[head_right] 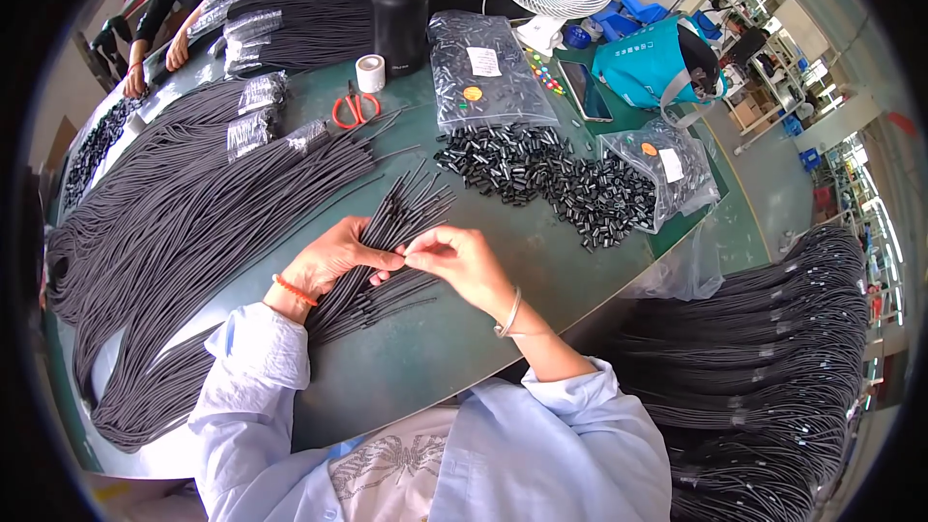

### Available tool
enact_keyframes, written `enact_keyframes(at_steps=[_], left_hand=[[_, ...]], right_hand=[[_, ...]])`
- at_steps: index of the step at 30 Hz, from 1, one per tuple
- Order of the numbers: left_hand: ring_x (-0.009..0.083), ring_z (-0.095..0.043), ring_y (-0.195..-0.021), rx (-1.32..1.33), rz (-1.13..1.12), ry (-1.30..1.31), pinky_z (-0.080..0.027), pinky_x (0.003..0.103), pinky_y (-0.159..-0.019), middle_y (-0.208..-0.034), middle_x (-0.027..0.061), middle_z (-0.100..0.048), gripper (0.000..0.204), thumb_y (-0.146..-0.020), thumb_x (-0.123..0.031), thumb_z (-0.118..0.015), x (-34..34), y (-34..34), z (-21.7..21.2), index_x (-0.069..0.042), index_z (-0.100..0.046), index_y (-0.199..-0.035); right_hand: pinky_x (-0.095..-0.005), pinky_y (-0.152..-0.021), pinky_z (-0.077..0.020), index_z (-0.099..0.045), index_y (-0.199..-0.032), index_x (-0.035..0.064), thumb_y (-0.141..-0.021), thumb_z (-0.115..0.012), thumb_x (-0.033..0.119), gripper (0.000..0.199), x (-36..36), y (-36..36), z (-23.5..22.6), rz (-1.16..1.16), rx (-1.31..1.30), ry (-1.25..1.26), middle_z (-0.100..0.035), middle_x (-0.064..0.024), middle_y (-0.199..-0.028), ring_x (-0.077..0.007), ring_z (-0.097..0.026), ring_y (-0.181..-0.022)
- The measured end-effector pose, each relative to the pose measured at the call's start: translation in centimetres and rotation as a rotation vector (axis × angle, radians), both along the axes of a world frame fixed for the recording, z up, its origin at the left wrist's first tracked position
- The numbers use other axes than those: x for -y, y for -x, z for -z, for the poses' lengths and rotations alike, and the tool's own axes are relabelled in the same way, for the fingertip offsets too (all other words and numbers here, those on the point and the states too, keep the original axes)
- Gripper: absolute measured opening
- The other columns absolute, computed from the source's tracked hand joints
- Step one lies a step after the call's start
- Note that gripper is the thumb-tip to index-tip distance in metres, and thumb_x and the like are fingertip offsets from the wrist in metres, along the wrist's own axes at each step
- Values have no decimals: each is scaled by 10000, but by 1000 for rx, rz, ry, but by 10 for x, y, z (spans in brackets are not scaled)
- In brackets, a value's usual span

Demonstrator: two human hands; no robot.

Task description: Bundling and packaging bundles of black cables at a factory workstation.

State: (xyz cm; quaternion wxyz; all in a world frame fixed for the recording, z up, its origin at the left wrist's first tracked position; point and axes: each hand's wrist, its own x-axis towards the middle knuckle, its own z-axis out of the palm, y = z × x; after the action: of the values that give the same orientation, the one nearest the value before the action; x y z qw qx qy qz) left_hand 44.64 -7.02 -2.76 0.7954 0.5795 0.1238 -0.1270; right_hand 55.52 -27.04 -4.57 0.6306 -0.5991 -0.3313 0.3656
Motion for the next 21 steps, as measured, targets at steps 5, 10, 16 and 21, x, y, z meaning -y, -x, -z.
enact_keyframes(at_steps=[5,10,16,21], left_hand=[[99,-612,-707,44,-57,4,-485,239,-613,-802,27,-653,223,-871,-161,-794,-2,1,3,-17,-646,-956],[111,-611,-705,-57,-77,130,-508,249,-629,-817,37,-636,257,-930,-210,-743,-5,2,2,12,-643,-1012],[136,-636,-722,-63,-48,112,-523,281,-660,-854,78,-679,175,-902,-111,-726,-4,0,-1,26,-652,-980],[133,-627,-690,30,16,51,-498,273,-671,-801,72,-678,169,-871,-91,-759,-5,0,0,10,-641,-937]], right_hand=[[-362,-769,-533,-684,-850,98,-804,-734,116,71,-2,49,-24,-214,1128,-40,-662,-24,-815,-220,-629,-855],[-383,-777,-527,-706,-869,101,-826,-696,59,60,5,13,-23,55,1284,117,-661,-50,-849,-261,-621,-854],[-374,-860,-558,-682,-1163,66,-800,-631,-48,384,25,-69,14,361,1470,316,-685,-85,-1117,-279,-621,-1012],[-370,-812,-560,-685,-1109,58,-785,-650,-36,339,23,-61,19,309,1479,362,-646,-80,-992,-251,-617,-980]])
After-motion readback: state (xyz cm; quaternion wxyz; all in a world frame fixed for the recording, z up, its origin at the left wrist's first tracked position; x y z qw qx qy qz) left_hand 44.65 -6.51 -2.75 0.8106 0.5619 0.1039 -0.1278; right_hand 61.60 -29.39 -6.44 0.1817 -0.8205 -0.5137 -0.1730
